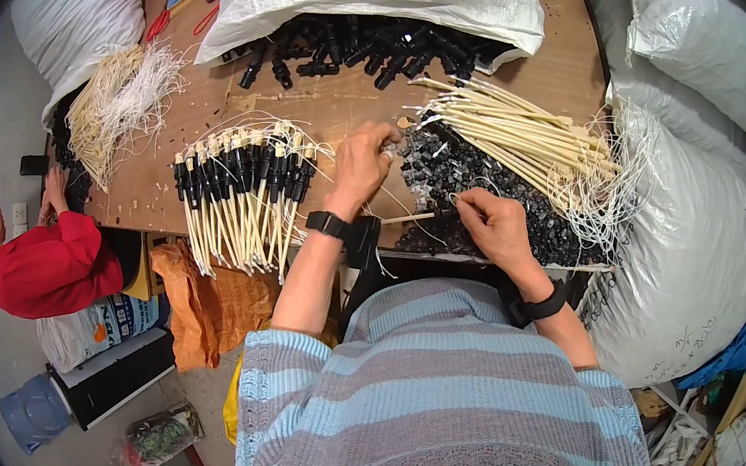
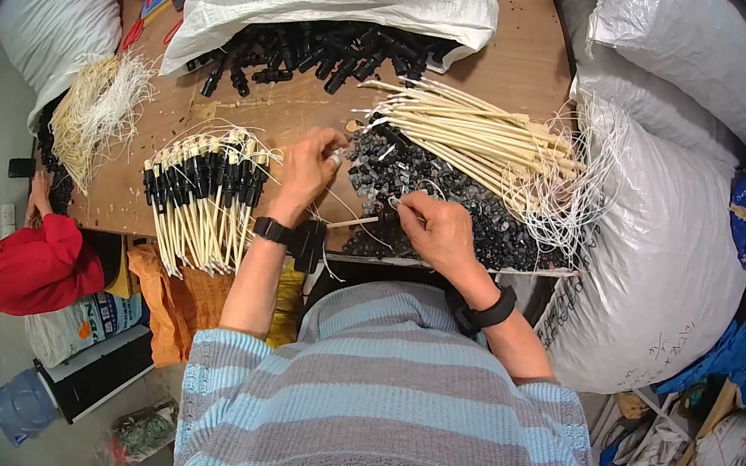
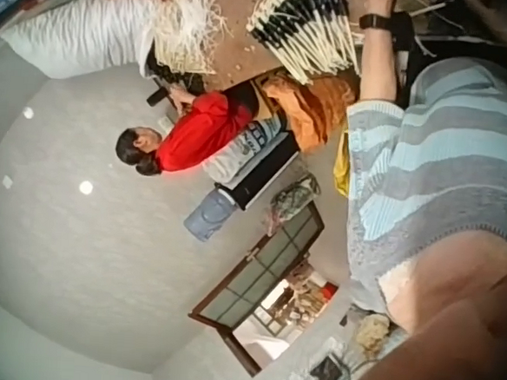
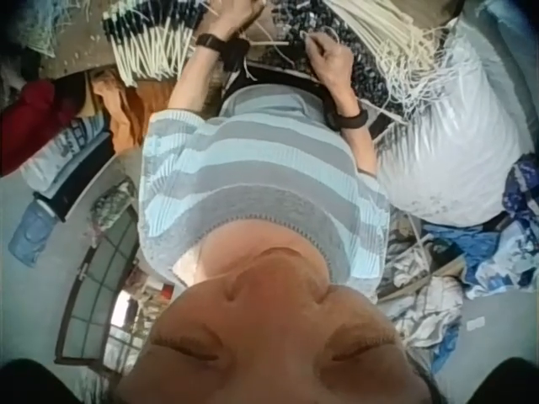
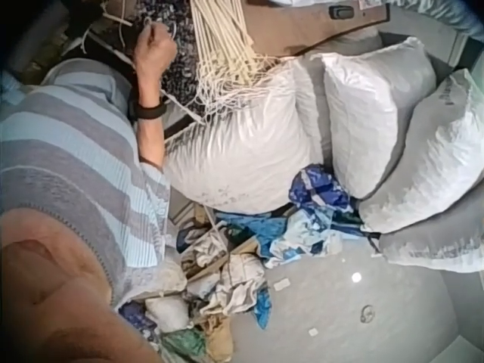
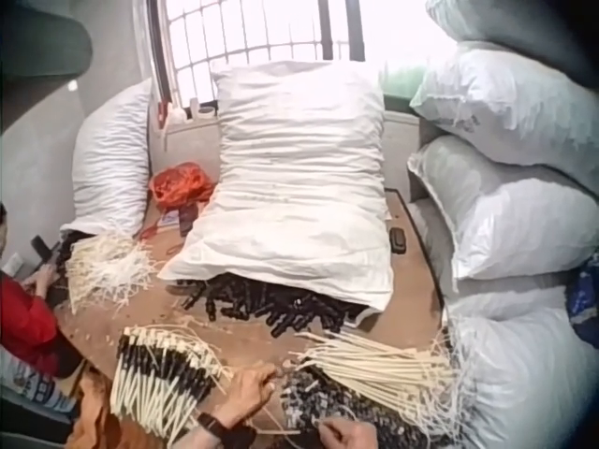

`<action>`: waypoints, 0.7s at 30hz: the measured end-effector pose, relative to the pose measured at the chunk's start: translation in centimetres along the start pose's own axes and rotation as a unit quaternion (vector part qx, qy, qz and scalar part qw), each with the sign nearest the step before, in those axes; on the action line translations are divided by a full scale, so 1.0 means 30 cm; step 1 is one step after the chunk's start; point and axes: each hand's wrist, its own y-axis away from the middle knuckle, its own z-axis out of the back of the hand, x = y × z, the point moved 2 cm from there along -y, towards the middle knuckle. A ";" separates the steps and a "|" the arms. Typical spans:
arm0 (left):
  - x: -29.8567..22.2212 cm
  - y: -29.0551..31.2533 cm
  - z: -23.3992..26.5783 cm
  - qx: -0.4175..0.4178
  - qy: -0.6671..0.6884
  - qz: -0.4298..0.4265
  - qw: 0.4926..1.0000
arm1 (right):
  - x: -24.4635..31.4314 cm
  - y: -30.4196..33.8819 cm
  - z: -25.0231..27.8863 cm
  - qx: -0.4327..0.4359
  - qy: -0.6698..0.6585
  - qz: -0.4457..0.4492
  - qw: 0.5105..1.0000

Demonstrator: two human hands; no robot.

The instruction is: The person assembles components by hand, picking up a white tube and a black connector, sliding the tube into the connector, and threading a white cord through the assembly. They repeat this process, placing the finished pieces into a pile on the table.

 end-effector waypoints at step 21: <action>-0.274 0.144 -0.114 -0.125 0.259 0.067 0.955 | -0.021 -0.026 -0.039 0.044 -0.306 -0.145 0.940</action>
